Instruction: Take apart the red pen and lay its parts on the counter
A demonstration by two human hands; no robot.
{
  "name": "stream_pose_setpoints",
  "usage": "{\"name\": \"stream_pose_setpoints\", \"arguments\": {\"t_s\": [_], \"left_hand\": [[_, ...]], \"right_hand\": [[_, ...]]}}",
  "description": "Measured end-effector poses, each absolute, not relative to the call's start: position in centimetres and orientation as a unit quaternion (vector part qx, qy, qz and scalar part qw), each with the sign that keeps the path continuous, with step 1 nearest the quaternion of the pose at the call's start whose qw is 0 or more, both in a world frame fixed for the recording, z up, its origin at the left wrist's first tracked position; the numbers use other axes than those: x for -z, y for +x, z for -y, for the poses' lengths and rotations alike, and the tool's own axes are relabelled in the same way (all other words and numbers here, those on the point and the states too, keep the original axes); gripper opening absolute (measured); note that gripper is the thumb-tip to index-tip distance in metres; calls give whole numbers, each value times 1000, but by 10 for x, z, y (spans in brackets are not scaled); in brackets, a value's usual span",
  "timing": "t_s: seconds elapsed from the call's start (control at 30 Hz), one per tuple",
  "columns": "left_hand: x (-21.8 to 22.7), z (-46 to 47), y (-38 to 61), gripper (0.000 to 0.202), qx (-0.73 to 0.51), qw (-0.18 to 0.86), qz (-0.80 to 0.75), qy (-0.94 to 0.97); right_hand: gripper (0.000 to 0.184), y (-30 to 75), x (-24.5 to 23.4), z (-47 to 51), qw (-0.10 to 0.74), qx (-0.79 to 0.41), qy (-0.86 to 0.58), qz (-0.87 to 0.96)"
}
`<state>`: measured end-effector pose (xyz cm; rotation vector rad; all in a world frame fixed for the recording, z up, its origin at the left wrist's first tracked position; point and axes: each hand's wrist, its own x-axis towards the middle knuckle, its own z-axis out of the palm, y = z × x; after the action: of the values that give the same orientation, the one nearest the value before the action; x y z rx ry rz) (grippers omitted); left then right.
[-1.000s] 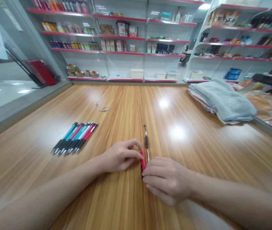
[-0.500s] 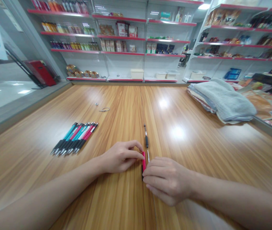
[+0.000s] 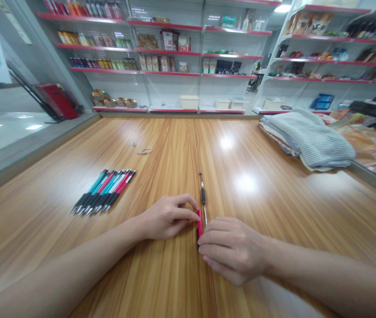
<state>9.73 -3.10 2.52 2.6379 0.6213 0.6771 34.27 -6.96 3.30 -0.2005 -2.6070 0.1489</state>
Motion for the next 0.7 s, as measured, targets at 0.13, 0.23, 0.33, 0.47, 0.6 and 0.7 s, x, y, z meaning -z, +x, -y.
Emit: {"name": "stream_pose_setpoints", "arguments": {"t_s": [0.13, 0.23, 0.33, 0.47, 0.6, 0.7], "left_hand": [[-24, 31, 98, 32, -242, 178, -221, 928], [-21, 29, 99, 29, -293, 144, -289, 900], [-21, 26, 100, 27, -322, 35, -430, 843], [-22, 26, 105, 47, -233, -104, -619, 743], [-18, 25, 106, 64, -135, -113, -703, 689], [-12, 16, 97, 67, -108, -102, -726, 671]], "right_hand": [[6, 341, -36, 71, 307, -95, -85, 943], [8, 343, -36, 67, 374, -161, -132, 904], [11, 347, -35, 57, 435, -212, -225, 846], [18, 350, -33, 43, 448, -244, -335, 792], [18, 351, -30, 40, 431, -257, -347, 792], [17, 351, -29, 43, 425, -254, -332, 802]]}}
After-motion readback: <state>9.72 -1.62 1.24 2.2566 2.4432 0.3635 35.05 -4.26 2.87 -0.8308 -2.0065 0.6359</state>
